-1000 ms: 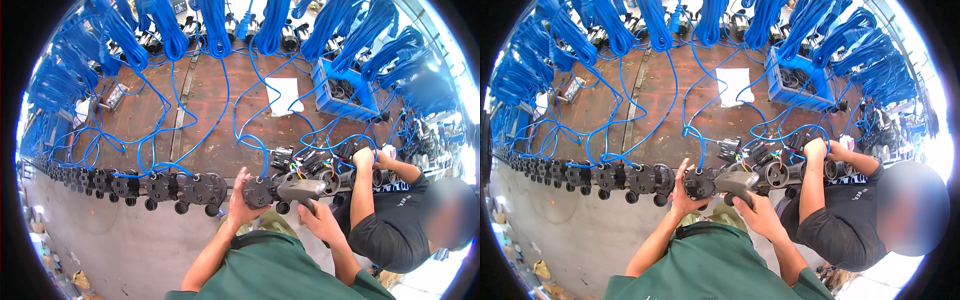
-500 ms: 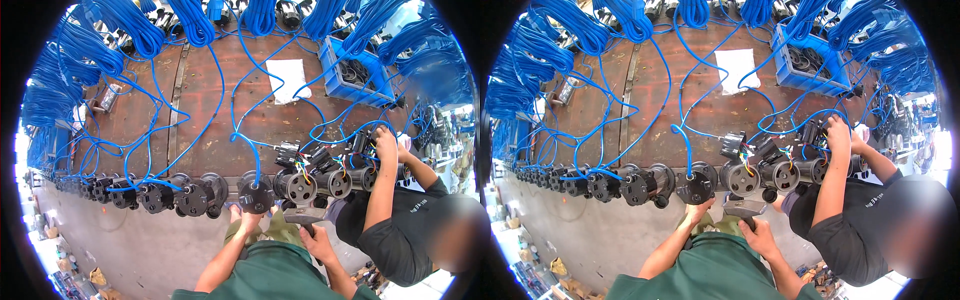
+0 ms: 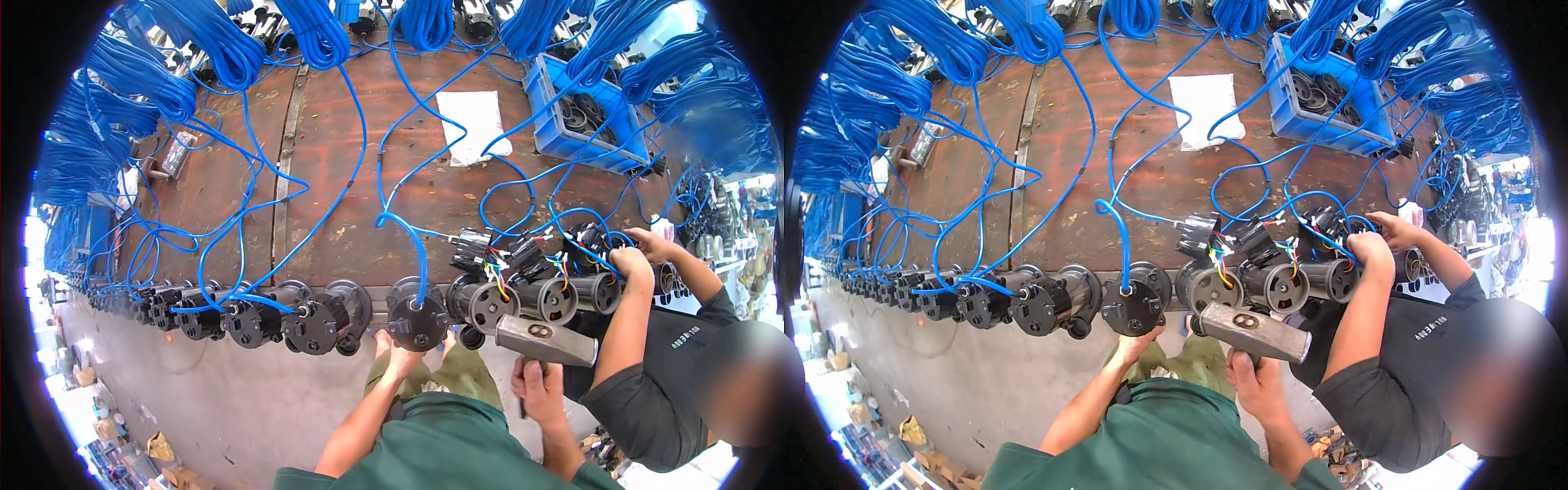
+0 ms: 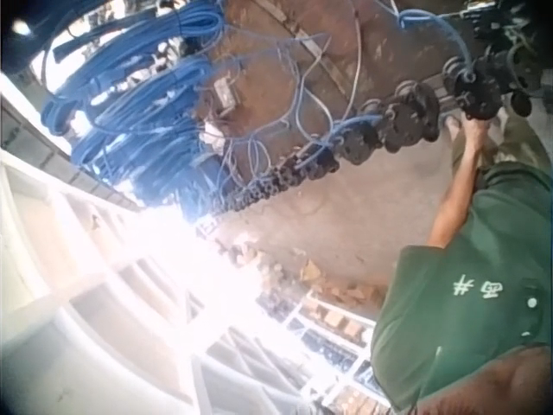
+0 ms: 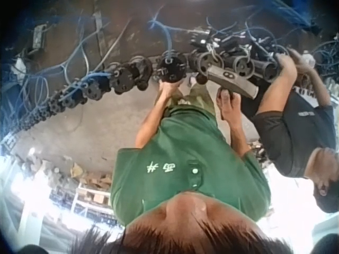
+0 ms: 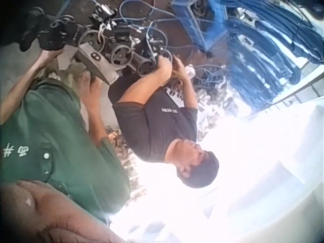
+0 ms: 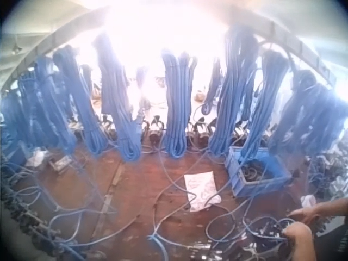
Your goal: The person uses a power screwdriver and a hammer to secure components onto a line of submersible pumps, handling plastic parts and wires.
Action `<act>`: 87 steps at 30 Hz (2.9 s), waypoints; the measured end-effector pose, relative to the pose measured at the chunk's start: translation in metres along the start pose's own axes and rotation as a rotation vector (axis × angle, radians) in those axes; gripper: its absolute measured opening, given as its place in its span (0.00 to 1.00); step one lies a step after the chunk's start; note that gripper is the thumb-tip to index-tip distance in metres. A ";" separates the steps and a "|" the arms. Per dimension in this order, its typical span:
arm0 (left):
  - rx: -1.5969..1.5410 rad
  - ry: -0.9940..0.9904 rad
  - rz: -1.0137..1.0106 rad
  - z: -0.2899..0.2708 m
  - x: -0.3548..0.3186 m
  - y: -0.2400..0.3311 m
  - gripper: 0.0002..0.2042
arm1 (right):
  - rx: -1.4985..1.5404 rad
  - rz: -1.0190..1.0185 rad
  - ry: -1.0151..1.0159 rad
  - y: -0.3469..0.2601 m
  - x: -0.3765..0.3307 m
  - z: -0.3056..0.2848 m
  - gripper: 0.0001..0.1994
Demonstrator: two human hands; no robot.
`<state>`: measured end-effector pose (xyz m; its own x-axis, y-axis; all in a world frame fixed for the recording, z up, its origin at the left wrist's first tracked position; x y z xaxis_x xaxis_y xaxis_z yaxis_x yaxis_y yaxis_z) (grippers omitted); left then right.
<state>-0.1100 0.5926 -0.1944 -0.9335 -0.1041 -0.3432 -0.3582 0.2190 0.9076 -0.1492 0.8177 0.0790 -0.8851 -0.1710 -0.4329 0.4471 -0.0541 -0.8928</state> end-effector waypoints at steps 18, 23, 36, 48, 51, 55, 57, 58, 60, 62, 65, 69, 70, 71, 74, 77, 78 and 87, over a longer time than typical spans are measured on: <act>-0.016 -0.172 -0.209 -0.039 -0.032 0.006 0.20 | -0.368 0.175 0.128 0.057 -0.005 -0.013 0.19; -0.078 -0.147 -0.350 -0.065 -0.059 -0.008 0.44 | -0.777 -0.004 0.063 0.033 -0.013 0.003 0.12; 0.090 0.193 0.198 -0.095 -0.038 0.183 0.62 | -0.734 -0.184 0.080 -0.073 -0.004 0.046 0.10; -0.036 0.490 0.705 -0.099 -0.021 0.228 0.50 | -1.062 -0.172 -0.115 -0.083 0.024 0.084 0.17; -0.046 0.484 0.673 -0.102 -0.019 0.218 0.49 | -0.912 -0.375 -0.190 -0.127 0.007 0.123 0.13; -0.044 0.449 0.657 -0.092 -0.014 0.197 0.48 | -1.044 -0.261 -0.239 -0.078 0.021 0.141 0.16; -0.102 0.471 0.680 -0.093 -0.015 0.205 0.47 | -1.353 -0.065 -0.236 -0.039 0.045 0.136 0.17; -0.118 0.466 0.674 -0.089 -0.014 0.198 0.47 | -1.348 -0.128 -0.225 -0.044 0.040 0.133 0.16; -0.121 0.423 0.636 -0.092 -0.013 0.212 0.48 | -1.114 -0.175 -0.251 -0.060 0.034 0.126 0.19; -0.081 0.443 0.672 -0.093 -0.015 0.218 0.48 | -0.962 -0.151 -0.217 -0.092 0.019 0.118 0.20; -0.024 0.465 0.643 -0.092 -0.018 0.218 0.48 | -0.684 -0.293 -0.106 -0.133 0.004 0.108 0.14; -0.059 0.432 0.641 -0.085 -0.017 0.220 0.50 | -1.175 -0.147 0.014 -0.049 0.034 0.063 0.18; -0.086 0.431 0.652 -0.086 -0.016 0.215 0.50 | -1.117 -0.110 -0.037 -0.050 0.034 0.064 0.20; -0.119 0.425 0.655 -0.086 -0.016 0.217 0.50 | -0.963 -0.105 -0.094 -0.047 0.023 0.061 0.21; -0.163 0.365 0.577 -0.091 -0.023 0.221 0.53 | -0.751 -0.060 -0.090 -0.055 0.021 0.043 0.19; -0.036 0.383 0.425 -0.090 -0.026 0.179 0.56 | -0.645 -0.041 0.024 -0.053 0.006 0.016 0.17; 0.055 0.365 0.285 -0.086 -0.032 0.154 0.55 | -0.559 -0.096 0.084 -0.042 0.007 0.005 0.17; -0.090 -0.212 -0.593 0.005 -0.011 0.017 0.25 | -0.590 0.008 0.067 0.000 -0.009 0.005 0.16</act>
<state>-0.1061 0.6020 -0.1768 -0.5639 0.0135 -0.8258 -0.8209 0.1002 0.5622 -0.1401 0.8141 0.0836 -0.8969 -0.1060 -0.4293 0.3230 0.5063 -0.7996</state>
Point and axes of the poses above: each hand's wrist, its own x-axis towards the middle knuckle, its own z-axis out of the palm, y = z × x, the point moved 9 cm from there along x, towards the middle knuckle, and after that the axes turned 1 degree about y, right-handed, at the moved point
